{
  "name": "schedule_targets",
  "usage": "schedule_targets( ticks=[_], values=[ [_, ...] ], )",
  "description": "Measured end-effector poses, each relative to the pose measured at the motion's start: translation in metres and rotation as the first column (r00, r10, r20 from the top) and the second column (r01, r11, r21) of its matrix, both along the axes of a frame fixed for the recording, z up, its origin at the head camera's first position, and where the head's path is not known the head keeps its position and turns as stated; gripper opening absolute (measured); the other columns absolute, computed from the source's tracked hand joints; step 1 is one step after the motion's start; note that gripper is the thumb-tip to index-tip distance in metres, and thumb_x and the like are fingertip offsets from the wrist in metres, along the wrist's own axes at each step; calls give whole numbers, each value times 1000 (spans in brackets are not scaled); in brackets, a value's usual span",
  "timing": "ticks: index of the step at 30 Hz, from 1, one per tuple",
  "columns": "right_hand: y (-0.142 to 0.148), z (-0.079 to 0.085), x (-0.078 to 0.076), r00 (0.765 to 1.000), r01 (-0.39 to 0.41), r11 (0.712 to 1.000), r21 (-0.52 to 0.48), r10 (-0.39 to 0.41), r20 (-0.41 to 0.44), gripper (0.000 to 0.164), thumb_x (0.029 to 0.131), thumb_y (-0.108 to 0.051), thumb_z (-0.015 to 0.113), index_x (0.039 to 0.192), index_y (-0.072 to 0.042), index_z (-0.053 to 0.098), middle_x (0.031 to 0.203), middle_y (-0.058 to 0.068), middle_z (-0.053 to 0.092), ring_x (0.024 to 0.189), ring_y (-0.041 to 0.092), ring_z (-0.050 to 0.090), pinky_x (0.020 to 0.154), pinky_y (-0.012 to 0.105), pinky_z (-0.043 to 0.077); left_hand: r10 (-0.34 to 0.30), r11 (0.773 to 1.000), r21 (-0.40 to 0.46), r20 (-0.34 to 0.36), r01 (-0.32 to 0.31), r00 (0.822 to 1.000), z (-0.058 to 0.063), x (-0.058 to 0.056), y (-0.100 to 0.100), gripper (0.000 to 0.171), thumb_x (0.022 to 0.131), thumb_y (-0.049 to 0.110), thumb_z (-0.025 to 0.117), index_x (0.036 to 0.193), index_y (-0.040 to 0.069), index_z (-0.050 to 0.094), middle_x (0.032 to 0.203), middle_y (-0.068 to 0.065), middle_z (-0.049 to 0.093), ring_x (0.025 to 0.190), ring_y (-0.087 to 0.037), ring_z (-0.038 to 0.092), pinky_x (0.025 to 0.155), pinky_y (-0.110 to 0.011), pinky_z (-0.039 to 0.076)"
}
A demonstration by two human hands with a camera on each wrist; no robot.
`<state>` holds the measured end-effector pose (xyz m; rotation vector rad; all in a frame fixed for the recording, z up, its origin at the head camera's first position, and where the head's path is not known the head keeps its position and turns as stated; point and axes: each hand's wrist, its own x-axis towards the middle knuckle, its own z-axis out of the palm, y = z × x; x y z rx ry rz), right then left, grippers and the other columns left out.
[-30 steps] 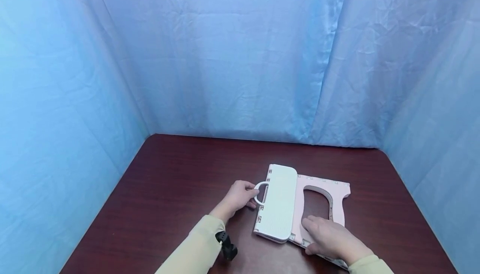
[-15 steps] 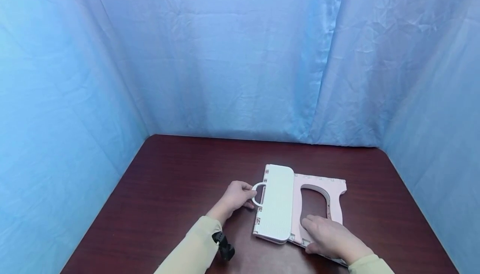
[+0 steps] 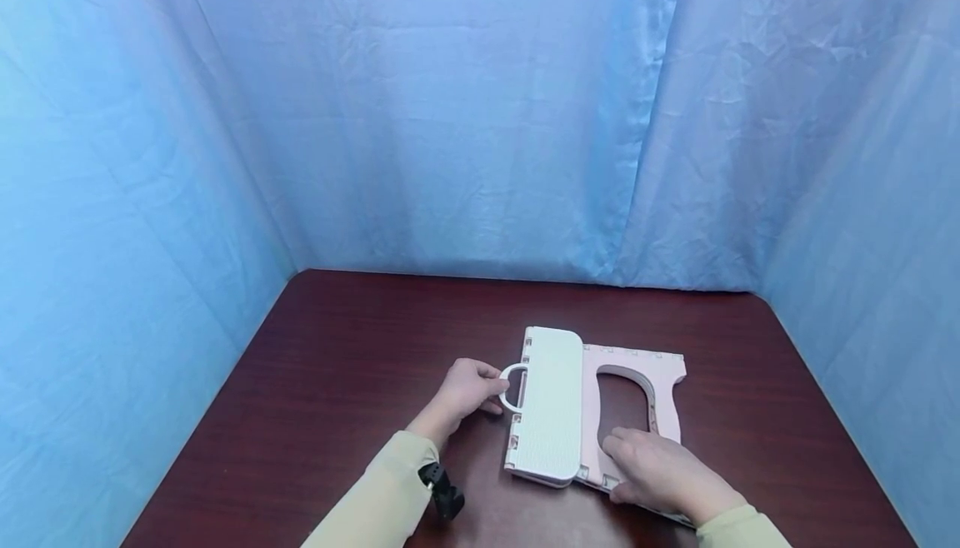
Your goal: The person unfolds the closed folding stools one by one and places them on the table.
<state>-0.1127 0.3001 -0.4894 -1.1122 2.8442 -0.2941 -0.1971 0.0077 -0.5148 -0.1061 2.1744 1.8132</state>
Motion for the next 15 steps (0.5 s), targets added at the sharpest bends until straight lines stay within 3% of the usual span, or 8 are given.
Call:
schedule_targets(
  ticks=[2, 9, 15],
  values=[
    [0, 0, 0, 1000, -3, 1000, -3, 3, -1, 43, 64, -29, 90, 79, -24, 49, 78, -17, 40, 66, -1, 34, 56, 25, 34, 6, 1000, 12, 7, -6, 1000, 0, 0, 0, 11, 90, -2, 70, 97, -9, 74, 77, -11, 70, 62, -29, 74, 62, -36, 63],
    [2, 0, -1, 999, -28, 999, -34, 28, -18, 40, 66, -30, 89, 82, -25, 53, 81, -18, 44, 67, -2, 35, 56, 25, 35, -1, 983, 181, 66, -11, 998, 4, 1, -4, 14, 92, -2, 69, 102, -11, 70, 82, -14, 71, 56, -17, 68, 63, -35, 63],
    [4, 0, -2, 996, -65, 995, -79, 60, -72, 39, 67, -31, 89, 83, -24, 55, 82, -17, 45, 68, -3, 35, 56, 21, 35, -3, 974, 226, 65, -12, 998, 9, 2, -9, 16, 92, -1, 70, 105, -10, 70, 85, -16, 73, 61, -18, 70, 67, -38, 64]
  ],
)
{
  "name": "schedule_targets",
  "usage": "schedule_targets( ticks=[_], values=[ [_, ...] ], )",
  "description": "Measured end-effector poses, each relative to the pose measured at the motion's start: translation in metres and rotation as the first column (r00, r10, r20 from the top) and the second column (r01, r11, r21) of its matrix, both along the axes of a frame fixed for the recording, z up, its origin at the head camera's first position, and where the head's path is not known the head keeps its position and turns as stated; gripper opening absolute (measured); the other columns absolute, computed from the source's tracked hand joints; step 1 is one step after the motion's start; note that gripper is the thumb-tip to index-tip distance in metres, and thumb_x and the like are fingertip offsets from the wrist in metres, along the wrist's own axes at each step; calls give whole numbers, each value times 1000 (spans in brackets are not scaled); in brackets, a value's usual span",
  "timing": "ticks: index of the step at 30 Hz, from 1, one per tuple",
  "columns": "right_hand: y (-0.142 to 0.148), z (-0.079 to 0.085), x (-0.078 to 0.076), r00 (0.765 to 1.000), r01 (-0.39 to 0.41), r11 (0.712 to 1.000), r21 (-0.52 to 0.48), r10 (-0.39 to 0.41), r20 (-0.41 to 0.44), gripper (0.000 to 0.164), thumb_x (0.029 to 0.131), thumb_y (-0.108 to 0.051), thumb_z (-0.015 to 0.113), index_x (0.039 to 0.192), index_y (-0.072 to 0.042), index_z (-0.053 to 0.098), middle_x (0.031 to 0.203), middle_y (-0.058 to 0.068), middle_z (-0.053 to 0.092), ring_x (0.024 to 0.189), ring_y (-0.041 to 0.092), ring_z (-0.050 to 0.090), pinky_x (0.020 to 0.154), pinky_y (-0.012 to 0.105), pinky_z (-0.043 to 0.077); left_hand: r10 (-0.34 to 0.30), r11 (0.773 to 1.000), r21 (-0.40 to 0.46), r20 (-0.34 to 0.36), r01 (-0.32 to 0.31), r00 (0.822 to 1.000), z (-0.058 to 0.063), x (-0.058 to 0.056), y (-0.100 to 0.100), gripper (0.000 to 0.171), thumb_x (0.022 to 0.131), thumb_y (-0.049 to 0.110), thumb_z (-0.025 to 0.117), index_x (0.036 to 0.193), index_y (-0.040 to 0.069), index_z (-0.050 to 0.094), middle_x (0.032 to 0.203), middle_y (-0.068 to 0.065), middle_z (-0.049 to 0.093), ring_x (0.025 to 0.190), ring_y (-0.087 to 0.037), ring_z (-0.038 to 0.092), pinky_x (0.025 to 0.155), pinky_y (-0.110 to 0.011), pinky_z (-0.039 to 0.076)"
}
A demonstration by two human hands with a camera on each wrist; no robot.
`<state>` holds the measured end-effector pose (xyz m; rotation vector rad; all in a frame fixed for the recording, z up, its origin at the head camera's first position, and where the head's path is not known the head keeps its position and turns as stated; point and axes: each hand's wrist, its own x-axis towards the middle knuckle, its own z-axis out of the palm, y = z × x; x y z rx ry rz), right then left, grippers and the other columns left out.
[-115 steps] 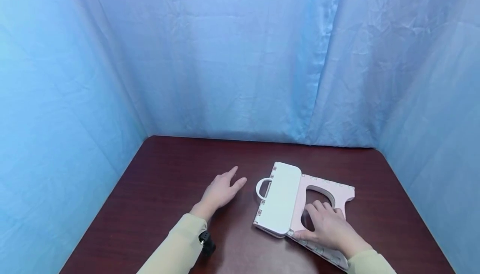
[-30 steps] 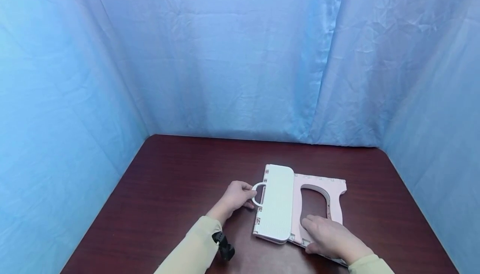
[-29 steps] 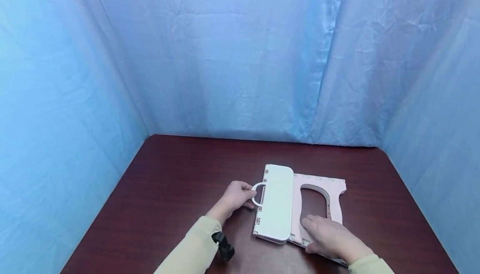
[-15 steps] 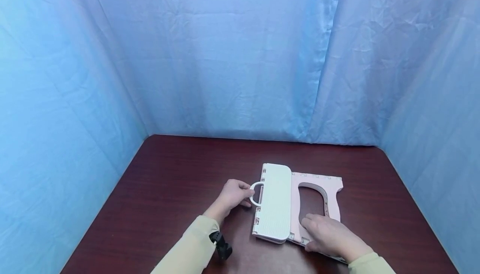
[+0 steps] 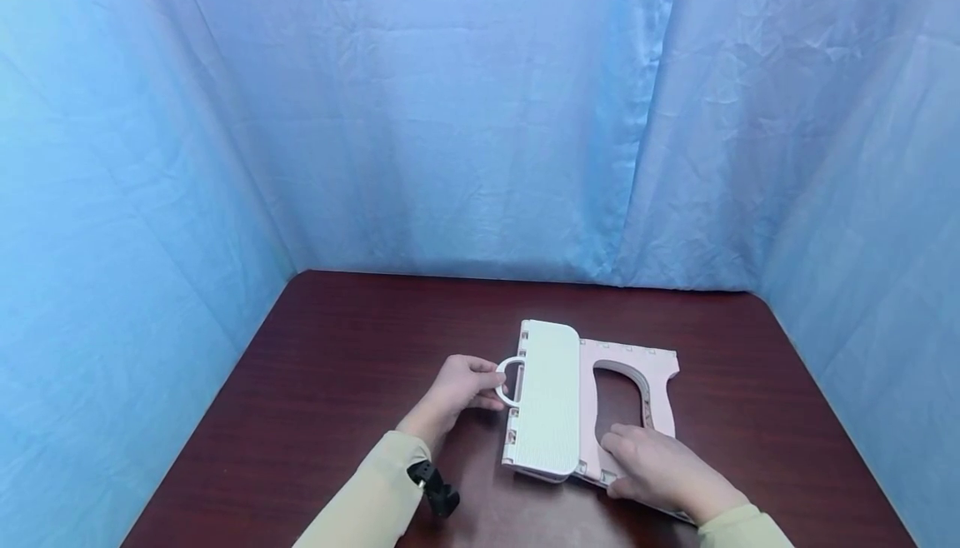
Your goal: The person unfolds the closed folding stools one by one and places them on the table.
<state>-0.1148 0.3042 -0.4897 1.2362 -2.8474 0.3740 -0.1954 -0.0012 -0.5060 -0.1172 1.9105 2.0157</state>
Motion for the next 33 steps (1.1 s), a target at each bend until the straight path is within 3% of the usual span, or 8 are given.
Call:
schedule_targets(
  ticks=[12, 26, 33],
  values=[
    [-4, 1, -2, 1000, -8, 1000, -15, 8, 15, 35, 70, -32, 88, 86, -25, 58, 83, -17, 45, 68, -4, 35, 56, 22, 35, 13, 996, 83, 80, -19, 997, 3, 0, -9, 21, 97, 4, 68, 113, -9, 69, 84, -17, 73, 63, -20, 70, 70, -39, 64],
    [-11, 7, -1, 1000, 3, 1000, -11, -3, 0, 34, 70, -32, 88, 83, -26, 57, 84, -17, 45, 66, -3, 34, 55, 22, 34, -24, 979, 203, 87, 6, 996, 11, 0, -18, 24, 100, 6, 62, 116, -12, 66, 80, -14, 70, 64, -18, 68, 65, -33, 62],
    [-11, 10, -2, 999, -35, 998, -61, 34, -30, 36, 70, -27, 89, 83, -25, 55, 83, -16, 42, 65, -5, 32, 56, 18, 33, -74, 953, 299, 80, 47, 994, 17, 0, -23, 31, 101, 6, 60, 122, -18, 61, 81, -12, 70, 64, -17, 68, 63, -30, 61]
  ],
)
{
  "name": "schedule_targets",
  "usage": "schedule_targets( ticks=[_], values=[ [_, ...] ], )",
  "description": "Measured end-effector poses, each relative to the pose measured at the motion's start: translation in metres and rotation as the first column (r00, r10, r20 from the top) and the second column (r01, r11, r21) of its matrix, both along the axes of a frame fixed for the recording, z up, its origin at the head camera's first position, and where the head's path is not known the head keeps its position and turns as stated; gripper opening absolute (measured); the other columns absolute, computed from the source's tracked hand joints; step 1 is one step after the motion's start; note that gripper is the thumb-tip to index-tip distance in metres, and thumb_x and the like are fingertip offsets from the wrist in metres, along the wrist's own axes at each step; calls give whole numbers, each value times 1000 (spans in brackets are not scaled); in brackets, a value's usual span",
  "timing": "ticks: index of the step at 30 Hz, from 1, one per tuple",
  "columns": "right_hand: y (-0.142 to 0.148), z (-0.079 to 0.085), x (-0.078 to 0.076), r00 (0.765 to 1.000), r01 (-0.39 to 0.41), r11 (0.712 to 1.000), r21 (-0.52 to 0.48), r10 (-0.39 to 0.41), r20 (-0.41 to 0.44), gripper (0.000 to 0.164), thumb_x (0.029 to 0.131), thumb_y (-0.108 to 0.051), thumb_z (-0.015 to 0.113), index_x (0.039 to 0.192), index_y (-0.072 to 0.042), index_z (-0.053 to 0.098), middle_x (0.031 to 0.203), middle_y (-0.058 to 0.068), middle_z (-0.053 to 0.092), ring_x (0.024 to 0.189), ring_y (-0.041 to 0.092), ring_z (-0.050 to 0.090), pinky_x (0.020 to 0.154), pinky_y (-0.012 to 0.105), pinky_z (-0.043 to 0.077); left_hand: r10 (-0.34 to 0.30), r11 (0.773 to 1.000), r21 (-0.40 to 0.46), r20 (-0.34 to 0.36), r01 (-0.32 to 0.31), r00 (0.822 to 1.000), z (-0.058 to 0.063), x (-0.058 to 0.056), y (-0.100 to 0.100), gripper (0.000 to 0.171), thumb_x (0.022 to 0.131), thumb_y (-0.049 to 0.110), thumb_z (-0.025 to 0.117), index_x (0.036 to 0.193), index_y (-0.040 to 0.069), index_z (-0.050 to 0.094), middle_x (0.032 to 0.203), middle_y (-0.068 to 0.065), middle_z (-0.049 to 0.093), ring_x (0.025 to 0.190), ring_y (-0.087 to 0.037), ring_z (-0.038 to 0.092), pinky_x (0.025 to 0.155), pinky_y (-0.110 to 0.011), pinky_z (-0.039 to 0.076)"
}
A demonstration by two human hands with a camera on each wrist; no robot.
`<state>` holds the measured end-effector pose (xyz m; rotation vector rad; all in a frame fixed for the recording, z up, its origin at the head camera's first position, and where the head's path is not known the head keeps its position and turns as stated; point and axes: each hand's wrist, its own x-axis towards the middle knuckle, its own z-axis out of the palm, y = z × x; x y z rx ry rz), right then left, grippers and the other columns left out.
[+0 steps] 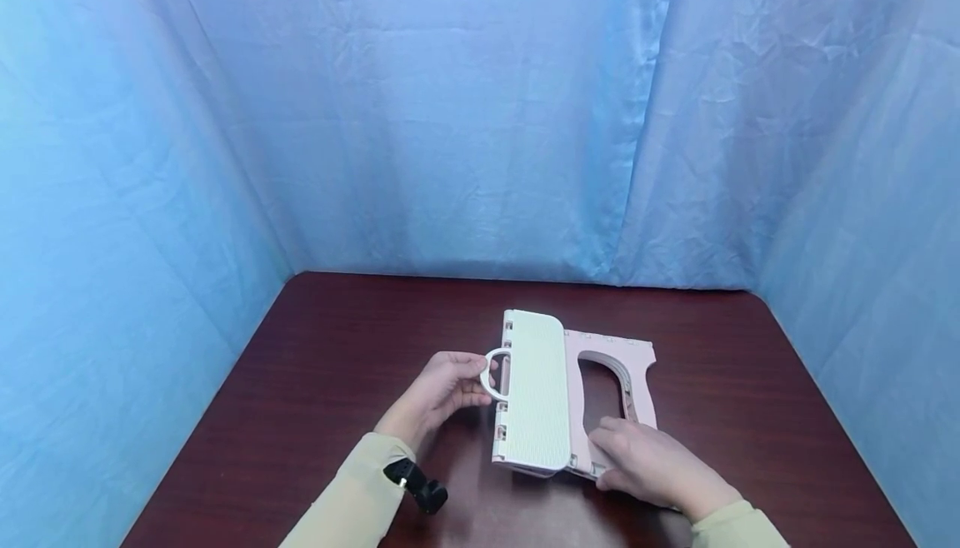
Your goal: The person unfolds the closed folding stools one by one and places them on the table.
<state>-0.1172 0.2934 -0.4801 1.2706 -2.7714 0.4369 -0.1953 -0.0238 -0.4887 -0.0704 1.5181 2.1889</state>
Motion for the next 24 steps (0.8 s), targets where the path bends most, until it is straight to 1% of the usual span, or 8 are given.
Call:
schedule_targets(
  ticks=[5, 9, 15, 24],
  values=[
    [1, 1, 0, 1000, -11, 1000, -21, 11, -11, 37, 70, -26, 89, 85, -25, 55, 85, -17, 42, 67, -5, 33, 58, 17, 33, -2, 999, 44, 4, 2, 1000, 3, 0, 0, 28, 101, 4, 59, 120, -17, 61, 80, -10, 70, 66, -17, 68, 63, -30, 61],
    [1, 2, -1, 1000, -11, 1000, -24, 11, -10, 36, 71, -26, 89, 87, -24, 57, 85, -17, 43, 67, -5, 33, 58, 17, 34, -4, 998, 59, -2, 4, 1000, 3, 0, -1, 23, 101, 5, 59, 115, -12, 64, 80, -9, 71, 68, -17, 69, 64, -30, 61],
    [0, 5, -2, 1000, -12, 1000, -26, 12, 4, 34, 72, -27, 89, 89, -24, 60, 86, -17, 45, 68, -5, 35, 59, 17, 35, 7, 995, 103, 0, -7, 1000, 6, 0, -2, 15, 101, 5, 59, 108, -6, 68, 83, -9, 71, 70, -18, 69, 66, -31, 61],
    [-1, 7, -3, 1000, -10, 1000, -27, 11, 26, 32, 75, -28, 88, 92, -24, 61, 88, -16, 47, 70, -5, 36, 59, 18, 36, 15, 990, 143, -21, -12, 1000, 10, 1, -1, 20, 101, 8, 62, 110, -8, 68, 85, -8, 72, 72, -16, 69, 69, -30, 60]
  ],
)
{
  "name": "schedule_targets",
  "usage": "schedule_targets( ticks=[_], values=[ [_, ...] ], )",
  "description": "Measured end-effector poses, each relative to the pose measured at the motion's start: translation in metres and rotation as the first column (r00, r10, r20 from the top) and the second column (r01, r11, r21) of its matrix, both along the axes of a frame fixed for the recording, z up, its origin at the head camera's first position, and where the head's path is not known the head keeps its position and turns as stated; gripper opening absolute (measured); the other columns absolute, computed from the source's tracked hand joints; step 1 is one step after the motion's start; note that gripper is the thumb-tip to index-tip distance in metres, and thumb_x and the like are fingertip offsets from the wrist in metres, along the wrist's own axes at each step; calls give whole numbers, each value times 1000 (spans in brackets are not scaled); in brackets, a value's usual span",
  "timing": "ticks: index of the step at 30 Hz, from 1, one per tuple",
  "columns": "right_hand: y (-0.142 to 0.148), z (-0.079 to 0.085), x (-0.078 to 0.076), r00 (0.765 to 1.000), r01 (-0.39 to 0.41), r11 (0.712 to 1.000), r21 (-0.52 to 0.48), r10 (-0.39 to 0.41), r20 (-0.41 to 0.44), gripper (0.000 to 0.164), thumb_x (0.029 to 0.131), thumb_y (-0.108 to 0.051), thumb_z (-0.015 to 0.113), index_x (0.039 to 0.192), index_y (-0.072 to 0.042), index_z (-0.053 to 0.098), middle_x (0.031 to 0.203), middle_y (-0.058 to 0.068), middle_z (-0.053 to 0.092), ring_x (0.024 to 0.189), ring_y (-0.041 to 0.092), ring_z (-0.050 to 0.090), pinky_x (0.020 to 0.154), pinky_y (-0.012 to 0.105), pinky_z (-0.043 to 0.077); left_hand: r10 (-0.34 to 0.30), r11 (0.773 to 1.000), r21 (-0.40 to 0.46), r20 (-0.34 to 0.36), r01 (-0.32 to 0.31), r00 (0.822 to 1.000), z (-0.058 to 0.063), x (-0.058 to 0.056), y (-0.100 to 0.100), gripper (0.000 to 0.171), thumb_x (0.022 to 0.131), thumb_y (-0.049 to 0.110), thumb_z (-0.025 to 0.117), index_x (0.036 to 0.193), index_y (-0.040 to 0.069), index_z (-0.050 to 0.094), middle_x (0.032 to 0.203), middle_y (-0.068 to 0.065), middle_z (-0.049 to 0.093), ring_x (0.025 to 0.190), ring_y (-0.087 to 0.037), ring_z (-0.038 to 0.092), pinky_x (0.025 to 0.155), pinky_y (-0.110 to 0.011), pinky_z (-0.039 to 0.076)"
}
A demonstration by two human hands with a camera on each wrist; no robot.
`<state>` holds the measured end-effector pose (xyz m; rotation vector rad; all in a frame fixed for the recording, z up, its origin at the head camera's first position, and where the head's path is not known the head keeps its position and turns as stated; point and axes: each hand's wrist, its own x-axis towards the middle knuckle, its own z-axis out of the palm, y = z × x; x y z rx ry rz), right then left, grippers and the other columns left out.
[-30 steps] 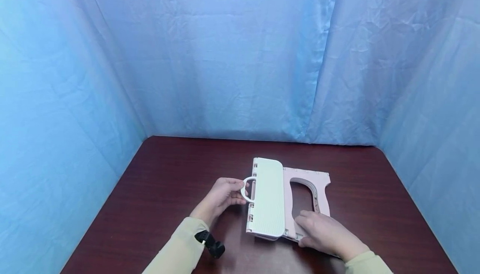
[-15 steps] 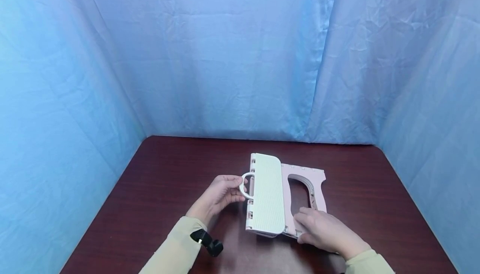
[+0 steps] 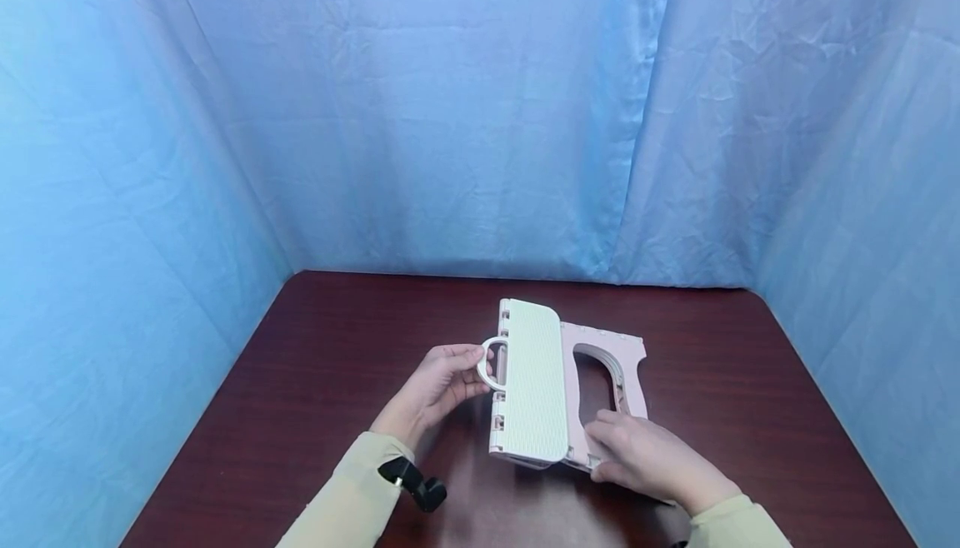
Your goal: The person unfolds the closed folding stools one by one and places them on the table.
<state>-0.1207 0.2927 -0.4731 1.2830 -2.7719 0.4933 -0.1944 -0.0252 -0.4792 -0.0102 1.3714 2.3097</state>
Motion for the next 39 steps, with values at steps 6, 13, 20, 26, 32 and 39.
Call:
schedule_targets(
  ticks=[6, 13, 20, 26, 32, 39],
  values=[
    [-1, 0, 0, 1000, 12, 1000, -10, -12, 5, 32, 75, -29, 88, 92, -25, 61, 87, -17, 46, 70, -5, 37, 59, 16, 36, 49, 999, 18, -38, -48, 998, 1, 1, 3, 22, 102, 9, 61, 113, -10, 68, 88, -6, 74, 73, -12, 69, 75, -28, 58],
    [0, 2, 0, 1000, 7, 1000, -19, -7, 14, 31, 76, -28, 87, 93, -24, 61, 88, -16, 47, 70, -5, 39, 59, 17, 36, 72, 997, 28, -62, -70, 995, 3, 4, 6, 25, 102, 10, 62, 114, -12, 67, 88, -7, 75, 76, -13, 72, 81, -31, 59],
    [2, 1, 1, 1000, -4, 999, -43, 4, -10, 33, 74, -27, 88, 92, -26, 61, 89, -18, 48, 72, -6, 40, 61, 14, 36, 67, 997, 38, -63, -64, 996, 9, 8, 8, 27, 102, 11, 61, 117, -12, 65, 88, -6, 74, 75, -12, 71, 76, -31, 59],
    [4, 1, 0, 1000, -27, 998, -56, 27, -8, 32, 76, -27, 87, 96, -24, 63, 92, -16, 50, 74, -6, 42, 61, 15, 37, 68, 996, 68, -70, -64, 995, 13, 11, 10, 29, 104, 8, 58, 120, -16, 61, 89, -7, 73, 76, -14, 70, 74, -30, 60],
    [6, 1, 0, 1000, -28, 998, -55, 28, -7, 32, 76, -28, 87, 96, -24, 63, 92, -16, 50, 74, -6, 42, 60, 16, 37, 79, 994, 82, -67, -74, 995, 15, 12, 11, 28, 103, 8, 59, 118, -15, 62, 89, -8, 73, 78, -15, 70, 76, -31, 60],
    [7, 0, 1, 999, -38, 997, -63, 37, -18, 32, 76, -28, 87, 96, -24, 63, 93, -16, 51, 76, -4, 44, 61, 15, 38, 87, 994, 67, -73, -83, 994, 19, 16, 12, 38, 101, 12, 64, 125, -18, 59, 92, -8, 73, 79, -15, 70, 78, -30, 60]
  ],
)
